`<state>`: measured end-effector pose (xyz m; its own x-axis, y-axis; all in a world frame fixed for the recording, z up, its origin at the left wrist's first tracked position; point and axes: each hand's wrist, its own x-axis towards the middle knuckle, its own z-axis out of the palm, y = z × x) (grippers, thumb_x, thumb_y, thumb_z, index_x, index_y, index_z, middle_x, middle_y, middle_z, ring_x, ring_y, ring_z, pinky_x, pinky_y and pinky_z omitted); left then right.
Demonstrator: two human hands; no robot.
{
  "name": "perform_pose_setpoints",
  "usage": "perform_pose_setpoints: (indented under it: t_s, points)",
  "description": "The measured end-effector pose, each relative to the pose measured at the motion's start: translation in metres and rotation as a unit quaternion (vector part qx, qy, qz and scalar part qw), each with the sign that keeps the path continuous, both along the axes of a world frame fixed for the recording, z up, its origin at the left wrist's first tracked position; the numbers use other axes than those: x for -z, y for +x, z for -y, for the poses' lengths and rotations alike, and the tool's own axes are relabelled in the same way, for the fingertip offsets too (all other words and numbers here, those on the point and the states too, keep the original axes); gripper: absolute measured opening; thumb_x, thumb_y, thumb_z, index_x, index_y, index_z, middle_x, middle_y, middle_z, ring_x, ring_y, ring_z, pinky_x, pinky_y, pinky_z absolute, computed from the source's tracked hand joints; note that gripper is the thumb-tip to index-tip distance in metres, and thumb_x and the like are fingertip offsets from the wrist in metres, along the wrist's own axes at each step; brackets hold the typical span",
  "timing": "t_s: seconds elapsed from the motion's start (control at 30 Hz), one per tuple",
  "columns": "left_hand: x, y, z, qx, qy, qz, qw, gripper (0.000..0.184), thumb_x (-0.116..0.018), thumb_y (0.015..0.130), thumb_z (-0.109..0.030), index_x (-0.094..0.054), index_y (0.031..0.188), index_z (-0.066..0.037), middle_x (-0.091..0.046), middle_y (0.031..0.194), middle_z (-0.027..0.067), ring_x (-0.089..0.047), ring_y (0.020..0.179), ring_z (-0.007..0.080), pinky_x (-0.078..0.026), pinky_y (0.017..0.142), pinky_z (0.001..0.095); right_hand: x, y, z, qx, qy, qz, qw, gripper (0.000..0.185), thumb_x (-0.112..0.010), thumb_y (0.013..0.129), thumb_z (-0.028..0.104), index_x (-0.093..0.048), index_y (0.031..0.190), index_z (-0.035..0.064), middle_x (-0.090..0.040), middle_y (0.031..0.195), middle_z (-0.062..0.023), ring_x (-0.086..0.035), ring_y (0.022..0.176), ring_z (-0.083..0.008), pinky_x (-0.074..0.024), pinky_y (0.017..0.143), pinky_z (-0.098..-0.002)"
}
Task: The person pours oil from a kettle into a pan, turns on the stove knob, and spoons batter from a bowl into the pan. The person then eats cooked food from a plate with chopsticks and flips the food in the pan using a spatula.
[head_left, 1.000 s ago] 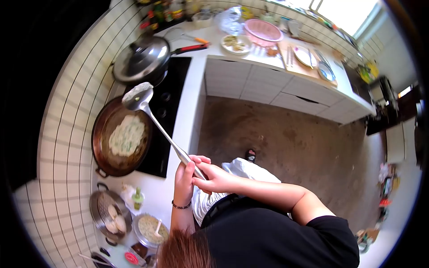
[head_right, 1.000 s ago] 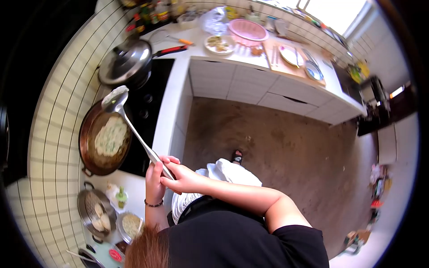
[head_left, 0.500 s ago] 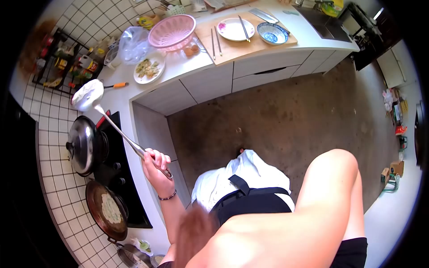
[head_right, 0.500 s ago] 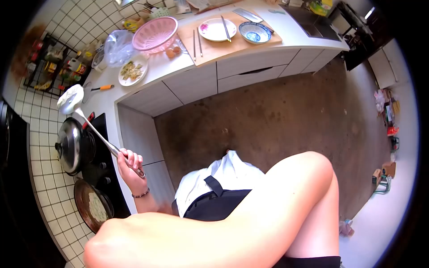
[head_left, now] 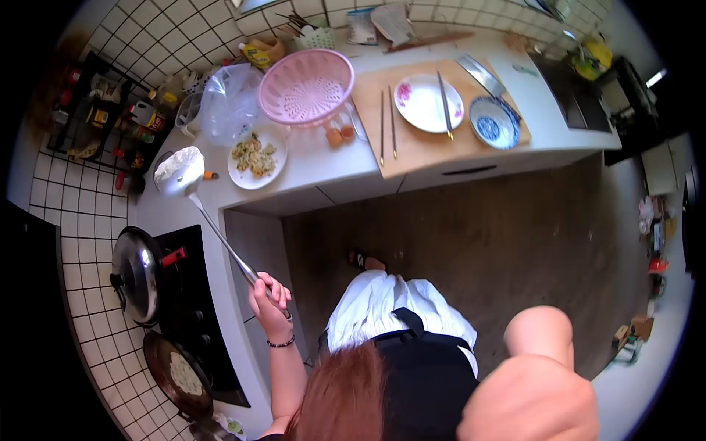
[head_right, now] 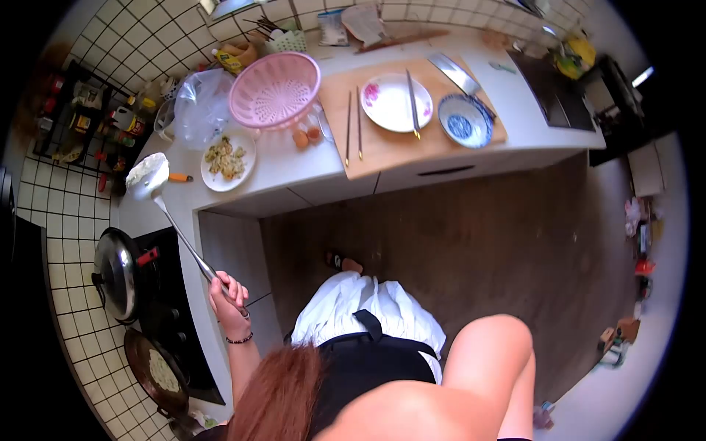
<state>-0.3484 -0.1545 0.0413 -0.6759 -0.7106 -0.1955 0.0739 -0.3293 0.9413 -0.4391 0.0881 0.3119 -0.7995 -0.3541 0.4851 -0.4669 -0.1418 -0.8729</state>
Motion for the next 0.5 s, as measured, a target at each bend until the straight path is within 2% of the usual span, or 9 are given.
perform_pose_setpoints:
  t_s: [0.07, 0.1, 0.13, 0.2, 0.23, 0.27, 0.3, 0.4, 0.5]
  points:
    - [0.009, -0.020, 0.013, -0.014, 0.002, -0.005, 1.000, 0.024, -0.041, 0.095, -0.029, -0.044, 0.083, -0.009, -0.039, 0.056, -0.0029, -0.035, 0.043, 0.0054, -0.036, 0.048, 0.0211, 0.011, -0.048, -0.003, -0.186, 0.004, -0.076, 0.980, 0.024, -0.063, 0.071, 0.024, -0.051, 0.055, 0.0097, -0.050, 0.053, -0.0041, -0.050, 0.047, -0.0167, -0.0332, 0.061, -0.0316]
    - [0.011, -0.027, 0.019, -0.015, 0.002, -0.008, 1.000, 0.023, -0.041, 0.094, -0.029, -0.045, 0.084, -0.009, -0.040, 0.057, -0.0028, -0.037, 0.043, 0.0053, -0.036, 0.049, 0.0210, 0.026, -0.070, -0.002, -0.264, -0.010, -0.111, 0.958, 0.027, -0.062, 0.077, 0.025, -0.053, 0.057, 0.0097, -0.053, 0.057, -0.0031, -0.049, 0.045, -0.0167, -0.0371, 0.060, -0.0391]
    - [0.013, -0.035, 0.024, -0.015, 0.001, -0.012, 1.000, 0.023, -0.042, 0.094, -0.029, -0.045, 0.084, -0.009, -0.041, 0.057, -0.0027, -0.038, 0.044, 0.0053, -0.037, 0.049, 0.0209, 0.037, -0.096, 0.004, -0.269, -0.004, -0.147, 0.952, 0.027, -0.050, 0.073, 0.001, -0.045, 0.048, 0.0093, -0.048, 0.050, -0.0022, -0.042, 0.037, -0.0125, -0.0267, 0.035, -0.0313]
    - [0.016, -0.047, 0.034, -0.025, 0.000, -0.004, 1.000, 0.022, -0.043, 0.094, -0.028, -0.045, 0.085, -0.008, -0.041, 0.058, -0.0021, -0.038, 0.044, 0.0057, -0.037, 0.049, 0.0210, 0.081, -0.126, 0.002, -0.131, -0.054, -0.069, 0.988, 0.028, -0.051, 0.082, 0.008, -0.048, 0.054, 0.0067, -0.050, 0.055, -0.0029, -0.046, 0.042, -0.0163, -0.0328, 0.040, -0.0322]
    - [0.016, -0.053, 0.037, -0.029, -0.001, -0.001, 1.000, 0.022, -0.043, 0.094, -0.028, -0.045, 0.085, -0.008, -0.041, 0.058, -0.0018, -0.038, 0.044, 0.0059, -0.037, 0.049, 0.0211, 0.105, -0.160, 0.005, -0.027, 0.039, -0.116, 0.992, 0.012, -0.054, 0.078, 0.001, -0.052, 0.067, 0.0037, -0.052, 0.062, -0.0066, -0.047, 0.051, -0.0193, -0.0381, 0.049, -0.0308]
    - [0.017, -0.059, 0.039, -0.034, -0.002, 0.001, 0.999, 0.022, -0.042, 0.094, -0.028, -0.045, 0.085, -0.008, -0.041, 0.058, -0.0016, -0.038, 0.044, 0.0060, -0.037, 0.049, 0.0211, 0.129, -0.195, 0.008, 0.075, 0.135, -0.153, 0.976, 0.009, -0.057, 0.074, -0.006, -0.056, 0.080, 0.0007, -0.054, 0.068, -0.0104, -0.049, 0.060, -0.0222, -0.0434, 0.058, -0.0293]
    - [0.017, -0.062, 0.041, -0.033, -0.008, 0.008, 0.999, 0.023, -0.041, 0.093, -0.028, -0.045, 0.085, -0.008, -0.041, 0.058, -0.0012, -0.038, 0.044, 0.0063, -0.037, 0.049, 0.0214, 0.172, -0.238, 0.003, 0.149, 0.267, -0.144, 0.941, 0.013, -0.053, 0.082, -0.004, -0.056, 0.094, 0.0001, -0.054, 0.076, -0.0101, -0.051, 0.064, -0.0222, -0.0440, 0.060, -0.0302]
    - [0.017, -0.072, 0.045, -0.045, -0.007, 0.031, 0.998, 0.024, -0.039, 0.094, -0.029, -0.045, 0.085, -0.008, -0.041, 0.058, -0.0011, -0.037, 0.044, 0.0063, -0.036, 0.048, 0.0215, 0.292, -0.337, -0.036, 0.143, 0.437, -0.166, 0.872, 0.038, -0.053, 0.078, -0.008, -0.057, 0.113, 0.0057, -0.050, 0.094, -0.0116, -0.056, 0.080, -0.0249, -0.0472, 0.073, -0.0334]
    - [0.019, -0.085, 0.048, -0.061, -0.018, 0.056, 0.996, 0.027, -0.038, 0.094, -0.032, -0.044, 0.083, -0.009, -0.039, 0.055, -0.0026, -0.035, 0.042, 0.0053, -0.034, 0.047, 0.0210, 0.348, -0.383, -0.057, 0.108, 0.581, -0.154, 0.792, 0.054, -0.053, 0.068, -0.011, -0.059, 0.116, 0.0147, -0.048, 0.107, -0.0124, -0.057, 0.090, -0.0297, -0.0474, 0.076, -0.0385]
